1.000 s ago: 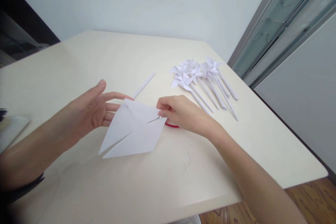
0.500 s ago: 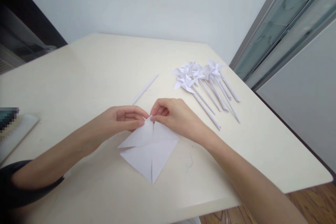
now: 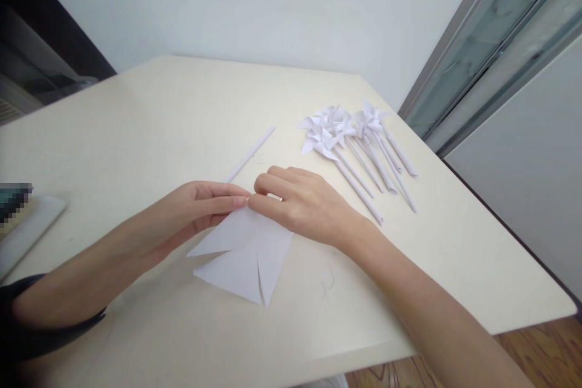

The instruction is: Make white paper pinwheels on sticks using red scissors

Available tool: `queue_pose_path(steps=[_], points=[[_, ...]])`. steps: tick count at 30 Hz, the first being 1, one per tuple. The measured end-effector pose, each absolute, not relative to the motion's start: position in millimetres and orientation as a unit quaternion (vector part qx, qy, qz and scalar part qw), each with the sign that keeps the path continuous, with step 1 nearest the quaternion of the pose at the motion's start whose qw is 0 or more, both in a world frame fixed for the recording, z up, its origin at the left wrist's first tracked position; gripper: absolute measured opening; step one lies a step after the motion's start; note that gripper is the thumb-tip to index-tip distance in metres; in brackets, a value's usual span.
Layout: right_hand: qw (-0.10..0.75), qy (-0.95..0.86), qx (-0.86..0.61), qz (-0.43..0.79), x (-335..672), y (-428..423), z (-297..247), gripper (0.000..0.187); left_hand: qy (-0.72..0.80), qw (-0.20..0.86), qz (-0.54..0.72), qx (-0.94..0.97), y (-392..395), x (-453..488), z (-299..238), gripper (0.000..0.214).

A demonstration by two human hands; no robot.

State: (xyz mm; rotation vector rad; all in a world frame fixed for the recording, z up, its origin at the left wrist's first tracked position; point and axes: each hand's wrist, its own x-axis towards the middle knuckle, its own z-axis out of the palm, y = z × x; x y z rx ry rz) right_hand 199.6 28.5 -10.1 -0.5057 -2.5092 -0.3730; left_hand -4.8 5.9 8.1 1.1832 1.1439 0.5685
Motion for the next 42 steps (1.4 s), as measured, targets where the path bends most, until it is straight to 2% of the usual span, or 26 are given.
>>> queue_pose_path(steps=[3, 8, 12, 18, 23, 36, 42], points=[[0.268, -0.94, -0.187, -0.102, 201, 28, -9, 0.023, 0.514, 0.641, 0.245, 0.515, 7, -7, 11, 0.02], [0.303, -0.934, -0.178, 0.058, 197, 24, -5, 0.018, 0.51, 0.648, 0.198, 0.529, 10, -9, 10, 0.012], [0.311, -0.93, -0.158, 0.113, 196, 23, -3, 0.017, 0.525, 0.635, 0.191, 0.533, 9, -6, 12, 0.005], [0.297, -0.894, -0.241, 0.232, 195, 20, 2, 0.008, 0.568, 0.582, 0.224, 0.537, 5, -2, 15, 0.005], [0.306, -0.852, -0.307, 0.295, 192, 17, 3, 0.012, 0.545, 0.547, 0.281, 0.57, -2, 2, 16, 0.007], [0.302, -0.899, -0.214, 0.233, 197, 24, 2, 0.015, 0.526, 0.474, 0.314, 0.633, -4, -2, 7, 0.011], [0.322, -0.881, -0.23, 0.259, 197, 24, 1, 0.013, 0.563, 0.541, 0.279, 0.559, -5, 1, 20, 0.007]])
